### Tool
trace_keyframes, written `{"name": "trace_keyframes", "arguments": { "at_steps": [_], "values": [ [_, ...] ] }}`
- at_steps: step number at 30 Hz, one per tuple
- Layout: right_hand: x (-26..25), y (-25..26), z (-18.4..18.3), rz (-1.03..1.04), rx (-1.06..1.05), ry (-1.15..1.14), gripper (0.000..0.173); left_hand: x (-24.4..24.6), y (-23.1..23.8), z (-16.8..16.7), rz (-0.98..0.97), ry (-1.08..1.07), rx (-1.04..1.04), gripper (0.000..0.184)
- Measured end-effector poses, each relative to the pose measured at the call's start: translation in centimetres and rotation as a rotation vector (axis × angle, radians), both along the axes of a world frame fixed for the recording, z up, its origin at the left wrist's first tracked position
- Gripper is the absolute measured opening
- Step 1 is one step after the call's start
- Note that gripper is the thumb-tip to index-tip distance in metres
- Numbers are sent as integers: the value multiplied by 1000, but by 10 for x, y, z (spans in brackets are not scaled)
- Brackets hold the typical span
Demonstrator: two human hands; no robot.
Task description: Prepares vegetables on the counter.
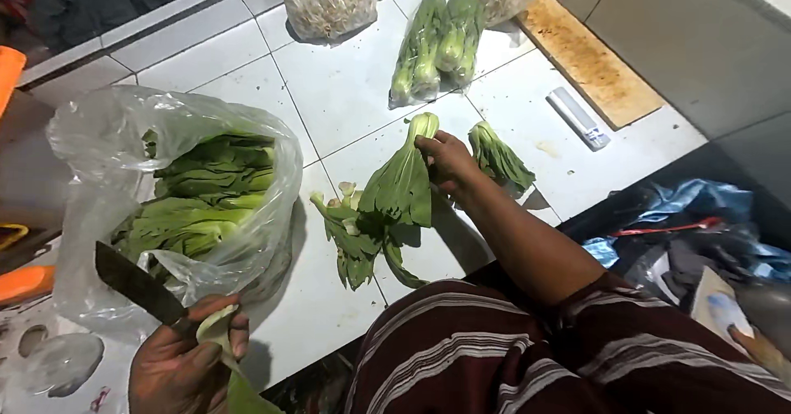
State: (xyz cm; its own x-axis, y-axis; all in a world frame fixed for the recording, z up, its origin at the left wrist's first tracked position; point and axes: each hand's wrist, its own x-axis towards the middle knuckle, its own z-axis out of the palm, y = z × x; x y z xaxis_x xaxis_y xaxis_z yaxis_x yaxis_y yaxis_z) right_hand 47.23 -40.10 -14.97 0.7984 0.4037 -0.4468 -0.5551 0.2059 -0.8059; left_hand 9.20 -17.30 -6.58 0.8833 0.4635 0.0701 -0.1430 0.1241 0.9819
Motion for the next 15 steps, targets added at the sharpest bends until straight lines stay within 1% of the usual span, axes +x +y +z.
{"name": "trace_keyframes", "arguments": {
  "at_steps": [3, 5, 6, 7, 8, 10, 11, 12, 14, 15],
  "values": [
    [-2, -2, 0, -7, 13, -8, 48, 2, -8, 0, 66, 97, 115, 39],
    [-4, -5, 0, -4, 4, -20, 47, 10, -16, -3, 84, 181, 295, 41],
    [-5, -8, 2, 6, -22, -19, 49, 18, -22, -5, 85, 212, 390, 42],
    [-5, -13, 6, 29, -62, -9, 54, 28, -29, -9, 87, 228, 481, 42],
    [-5, -19, 11, 54, -99, 0, 55, 37, -34, -17, 85, 241, 576, 44],
    [-2, -38, 21, 124, -132, -21, 46, 53, -35, -42, 69, 327, 785, 47],
    [2, -52, 26, 168, -127, -80, 41, 61, -35, -55, 55, 410, 871, 49],
    [8, -70, 31, 216, -134, -175, 42, 67, -36, -67, 34, 494, 918, 49],
    [26, -107, 43, 267, -180, -386, 51, 77, -40, -90, 1, 594, 921, 44],
    [35, -122, 53, 262, -229, -472, 51, 80, -42, -101, 6, 617, 928, 40]
  ]
}}
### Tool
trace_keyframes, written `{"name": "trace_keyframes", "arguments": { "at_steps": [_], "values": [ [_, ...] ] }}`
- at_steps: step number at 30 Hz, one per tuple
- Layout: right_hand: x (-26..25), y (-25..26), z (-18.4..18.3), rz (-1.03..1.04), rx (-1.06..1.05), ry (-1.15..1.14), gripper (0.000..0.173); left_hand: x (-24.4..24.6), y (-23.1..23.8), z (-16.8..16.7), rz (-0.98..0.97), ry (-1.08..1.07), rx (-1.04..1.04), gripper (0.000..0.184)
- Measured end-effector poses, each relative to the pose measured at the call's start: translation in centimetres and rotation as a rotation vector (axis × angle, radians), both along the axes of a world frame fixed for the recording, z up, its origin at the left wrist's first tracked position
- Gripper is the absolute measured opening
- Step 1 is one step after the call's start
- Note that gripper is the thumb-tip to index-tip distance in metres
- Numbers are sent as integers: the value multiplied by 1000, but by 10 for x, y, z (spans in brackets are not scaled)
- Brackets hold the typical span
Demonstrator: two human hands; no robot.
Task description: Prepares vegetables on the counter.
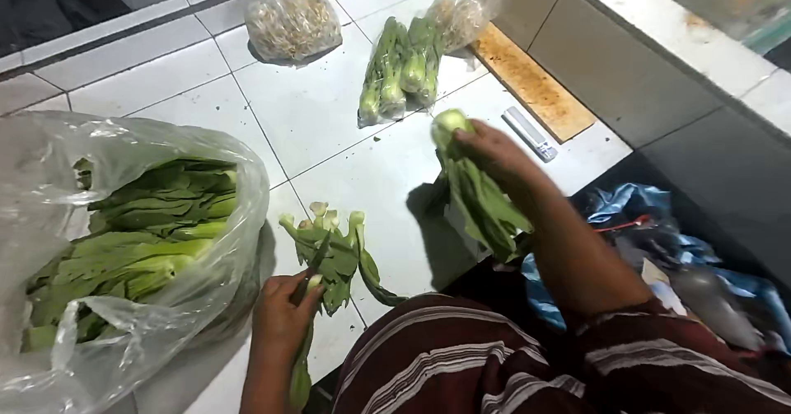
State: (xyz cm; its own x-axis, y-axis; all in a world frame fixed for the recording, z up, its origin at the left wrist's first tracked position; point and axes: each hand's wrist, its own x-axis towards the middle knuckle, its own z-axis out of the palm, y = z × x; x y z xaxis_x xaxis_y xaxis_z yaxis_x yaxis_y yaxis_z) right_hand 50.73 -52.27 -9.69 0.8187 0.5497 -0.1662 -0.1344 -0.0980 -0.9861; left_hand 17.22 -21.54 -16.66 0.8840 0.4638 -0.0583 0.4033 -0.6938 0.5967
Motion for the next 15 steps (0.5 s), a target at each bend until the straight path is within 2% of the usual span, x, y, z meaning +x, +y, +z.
{"name": "trace_keyframes", "arguments": {
  "at_steps": [3, 6, 7, 9, 12, 13, 15],
  "values": [
    [31, -34, 15, -63, -167, -188, 49, 5, -7, -20, 44, -5, 25, 37],
    [58, -60, -21, 0, -559, -364, 67, 9, -17, -22, 75, -25, 45, 43],
    [60, -61, -37, 53, -733, -414, 69, 8, -19, -21, 86, -31, 72, 41],
    [49, -51, -59, 107, -938, -481, 68, 2, -20, -19, 108, -54, 162, 37],
    [39, -33, -49, 73, -1062, -589, 75, -6, -18, -23, 103, -79, 228, 36],
    [35, -23, -38, 36, -1049, -637, 78, -9, -16, -26, 88, -92, 218, 36],
    [20, 9, -12, -11, -906, -768, 67, -13, -16, -36, 80, -122, 209, 36]
  ]
}}
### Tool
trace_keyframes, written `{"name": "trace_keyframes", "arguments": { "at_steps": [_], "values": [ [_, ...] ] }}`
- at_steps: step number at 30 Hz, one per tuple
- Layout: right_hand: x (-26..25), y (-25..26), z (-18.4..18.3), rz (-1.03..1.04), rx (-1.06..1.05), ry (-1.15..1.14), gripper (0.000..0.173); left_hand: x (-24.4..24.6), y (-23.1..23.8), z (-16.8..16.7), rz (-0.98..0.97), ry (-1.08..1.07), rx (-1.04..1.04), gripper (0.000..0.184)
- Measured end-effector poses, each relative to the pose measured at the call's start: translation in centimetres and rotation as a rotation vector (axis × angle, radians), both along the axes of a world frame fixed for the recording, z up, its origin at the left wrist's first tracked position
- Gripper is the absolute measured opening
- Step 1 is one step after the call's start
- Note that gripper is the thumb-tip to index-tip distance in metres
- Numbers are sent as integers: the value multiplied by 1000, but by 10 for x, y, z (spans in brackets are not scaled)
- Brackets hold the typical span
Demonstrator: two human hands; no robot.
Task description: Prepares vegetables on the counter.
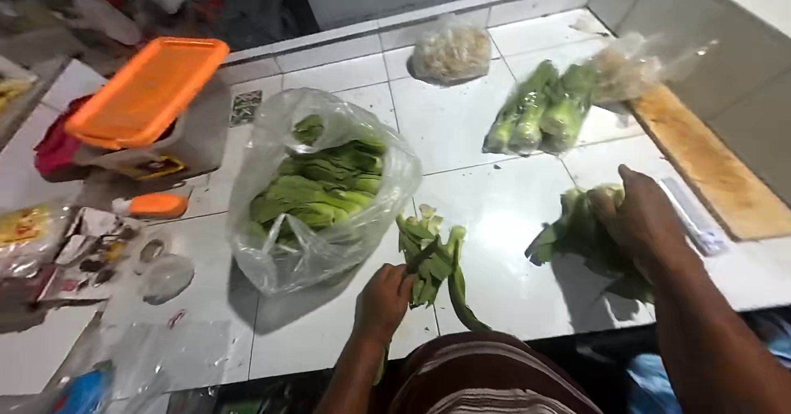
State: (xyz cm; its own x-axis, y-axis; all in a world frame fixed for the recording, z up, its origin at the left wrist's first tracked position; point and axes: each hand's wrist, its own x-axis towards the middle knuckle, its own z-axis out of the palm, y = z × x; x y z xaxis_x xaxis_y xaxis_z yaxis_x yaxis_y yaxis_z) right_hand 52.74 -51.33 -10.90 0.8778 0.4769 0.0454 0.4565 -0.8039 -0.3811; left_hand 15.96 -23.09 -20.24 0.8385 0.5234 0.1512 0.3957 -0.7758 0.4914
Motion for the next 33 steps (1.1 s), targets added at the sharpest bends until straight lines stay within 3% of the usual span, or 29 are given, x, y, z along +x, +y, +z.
{"name": "trace_keyframes", "arguments": {
  "at_steps": [4, 8, 10, 13, 15, 18, 29, 33],
  "values": [
    [-65, 104, 53, 441, 429, -149, 27, -4, -4, -15, 26, -121, 99, 33],
    [-135, 221, 80, 857, 652, 64, 17, -5, -9, -3, 107, 36, 79, 28],
    [-154, 273, 75, 950, 558, 168, 22, -6, -9, 9, 96, 78, 5, 33],
    [-171, 321, 71, 908, 86, 273, 39, -7, -8, 6, 38, 45, 1, 35],
    [-184, 334, 69, 878, -203, 262, 46, -7, -6, -6, -12, -19, 47, 30],
    [-204, 336, 73, 850, -336, 205, 49, 0, -3, -6, -41, -14, 32, 34],
    [-216, 337, 77, 743, -347, 308, 81, -1, -2, -1, -33, 43, -16, 36],
    [-204, 343, 72, 771, -244, 401, 74, -2, -1, -5, -20, -49, 6, 35]
  ]
}}
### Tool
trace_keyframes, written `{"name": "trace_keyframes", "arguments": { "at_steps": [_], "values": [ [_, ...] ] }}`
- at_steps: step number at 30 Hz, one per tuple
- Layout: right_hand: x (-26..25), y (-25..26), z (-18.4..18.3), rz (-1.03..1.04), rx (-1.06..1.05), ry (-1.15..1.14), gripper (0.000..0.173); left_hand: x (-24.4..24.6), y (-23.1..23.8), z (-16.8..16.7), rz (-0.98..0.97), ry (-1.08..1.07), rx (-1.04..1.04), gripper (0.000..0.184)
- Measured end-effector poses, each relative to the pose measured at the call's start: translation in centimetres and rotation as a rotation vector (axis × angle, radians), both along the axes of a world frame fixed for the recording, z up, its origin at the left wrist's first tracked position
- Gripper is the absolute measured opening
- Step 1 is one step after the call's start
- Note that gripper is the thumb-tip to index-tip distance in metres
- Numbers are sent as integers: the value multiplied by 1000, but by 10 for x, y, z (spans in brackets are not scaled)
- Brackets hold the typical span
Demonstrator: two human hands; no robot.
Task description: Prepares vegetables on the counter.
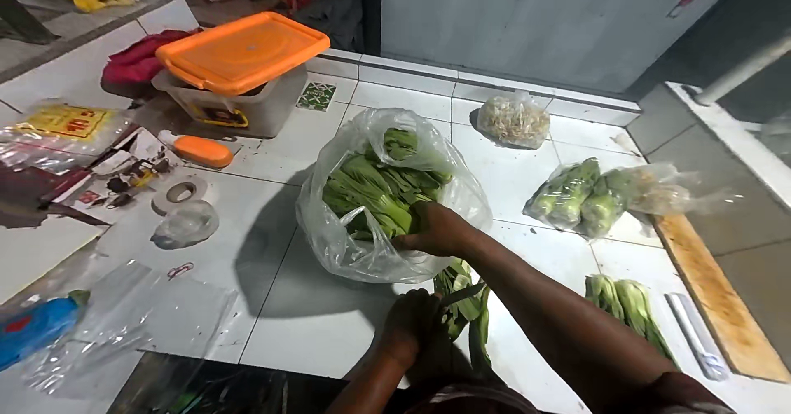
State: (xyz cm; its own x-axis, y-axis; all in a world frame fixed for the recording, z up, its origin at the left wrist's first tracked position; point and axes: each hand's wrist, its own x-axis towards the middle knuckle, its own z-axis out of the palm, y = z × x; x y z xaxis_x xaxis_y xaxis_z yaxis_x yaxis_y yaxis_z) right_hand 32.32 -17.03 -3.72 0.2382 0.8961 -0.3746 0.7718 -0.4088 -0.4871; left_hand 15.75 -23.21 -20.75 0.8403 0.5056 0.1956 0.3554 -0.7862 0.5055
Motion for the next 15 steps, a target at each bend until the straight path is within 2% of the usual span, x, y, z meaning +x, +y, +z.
{"name": "trace_keyframes", "arguments": {
  "at_steps": [4, 7, 11, 15],
  "values": [
    [-4, 0, 11, -57, 112, 60, 84, 1, 0, -2, 2, 11, -4, 33],
    [7, 4, 30, -82, 364, 184, 79, 0, 1, 4, -16, 90, -50, 36],
    [28, -5, 81, -51, 740, 261, 66, 2, 5, 9, -38, 161, -108, 39],
    [65, -48, 135, 29, 1062, 298, 62, 4, 7, 6, -32, 170, -75, 40]
  ]
}}
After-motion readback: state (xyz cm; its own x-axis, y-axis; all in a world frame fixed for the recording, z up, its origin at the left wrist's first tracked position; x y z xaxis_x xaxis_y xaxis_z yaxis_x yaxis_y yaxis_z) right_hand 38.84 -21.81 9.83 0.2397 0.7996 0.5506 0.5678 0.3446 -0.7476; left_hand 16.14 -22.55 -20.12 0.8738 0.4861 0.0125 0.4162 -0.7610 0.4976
